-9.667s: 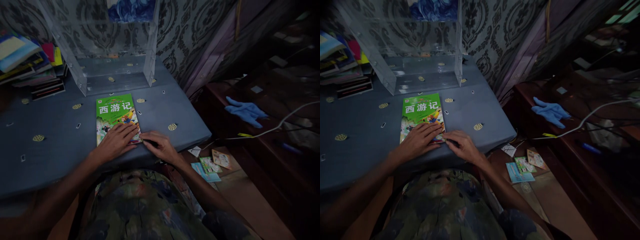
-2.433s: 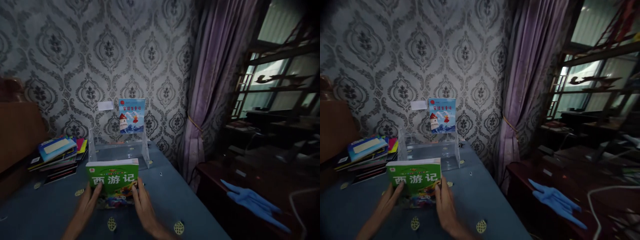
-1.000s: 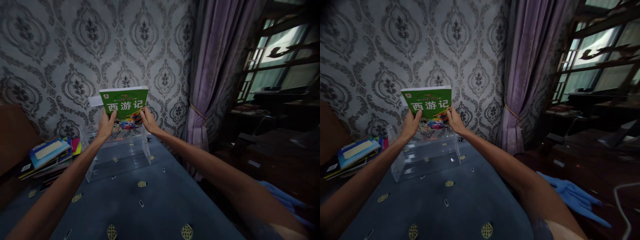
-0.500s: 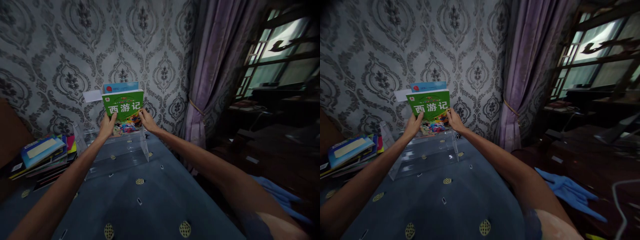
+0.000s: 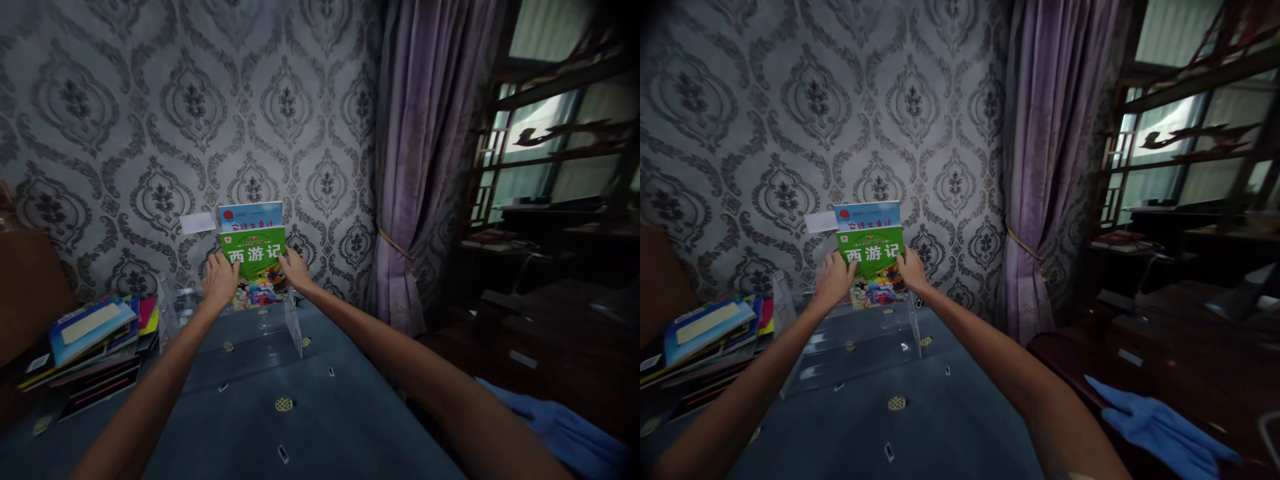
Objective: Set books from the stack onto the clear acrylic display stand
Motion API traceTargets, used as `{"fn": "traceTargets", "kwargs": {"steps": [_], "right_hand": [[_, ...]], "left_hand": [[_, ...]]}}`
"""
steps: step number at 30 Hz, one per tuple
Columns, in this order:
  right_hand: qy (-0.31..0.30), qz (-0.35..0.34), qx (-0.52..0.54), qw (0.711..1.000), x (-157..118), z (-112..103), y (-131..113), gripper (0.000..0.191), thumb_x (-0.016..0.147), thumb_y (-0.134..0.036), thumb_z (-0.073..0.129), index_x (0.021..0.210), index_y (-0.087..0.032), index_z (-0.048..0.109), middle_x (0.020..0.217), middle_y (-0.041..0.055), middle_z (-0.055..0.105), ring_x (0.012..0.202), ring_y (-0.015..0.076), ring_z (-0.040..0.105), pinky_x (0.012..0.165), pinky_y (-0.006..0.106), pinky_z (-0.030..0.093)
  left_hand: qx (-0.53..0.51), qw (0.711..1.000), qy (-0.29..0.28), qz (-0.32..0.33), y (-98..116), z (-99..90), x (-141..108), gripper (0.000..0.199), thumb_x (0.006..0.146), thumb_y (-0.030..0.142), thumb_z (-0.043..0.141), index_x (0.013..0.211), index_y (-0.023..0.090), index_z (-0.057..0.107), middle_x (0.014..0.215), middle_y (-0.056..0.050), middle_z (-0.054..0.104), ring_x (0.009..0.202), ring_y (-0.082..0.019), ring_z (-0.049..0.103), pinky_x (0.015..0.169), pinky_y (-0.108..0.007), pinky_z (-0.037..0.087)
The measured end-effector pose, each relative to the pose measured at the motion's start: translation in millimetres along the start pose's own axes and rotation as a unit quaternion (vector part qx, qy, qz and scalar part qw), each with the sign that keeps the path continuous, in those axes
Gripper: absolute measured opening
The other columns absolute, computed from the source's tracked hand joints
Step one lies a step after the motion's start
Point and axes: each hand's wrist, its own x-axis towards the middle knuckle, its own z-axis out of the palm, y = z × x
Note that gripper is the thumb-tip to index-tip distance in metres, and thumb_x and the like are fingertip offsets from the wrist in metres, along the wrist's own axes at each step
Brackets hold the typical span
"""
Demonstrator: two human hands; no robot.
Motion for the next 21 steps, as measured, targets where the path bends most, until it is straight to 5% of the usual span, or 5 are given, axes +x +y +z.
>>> {"fn": "traceTargets", "kwargs": {"steps": [5,21], "right_hand": [[-0.002,0.028,0.041,0.999,6.3,8.2,-2.7,0.042,0.092,-0.027,0.043,0.127,-0.018,0.064,0.123,0.01,0.071,0.111,0.0274,0.065,0.1,0.041,0.049],[0.033,0.08,0.096,0.992,9.9,13.4,0.4,0.034,0.087,-0.029,0.048,0.11,-0.019,0.07,0.104,0.0064,0.075,0.097,0.0241,0.066,0.089,0.035,0.052]], "left_hand": [[-0.022,1.0,-0.02,0.003,-6.7,11.2,10.1,0.035,0.098,0.033,0.041,0.118,0.007,0.056,0.121,-0.022,0.059,0.12,-0.034,0.057,0.098,-0.041,0.047],[-0.026,1.0,-0.014,0.007,-9.0,27.2,23.9,0.036,0.096,0.03,0.037,0.112,0.007,0.059,0.118,-0.024,0.063,0.117,-0.036,0.058,0.102,-0.047,0.043]]}}
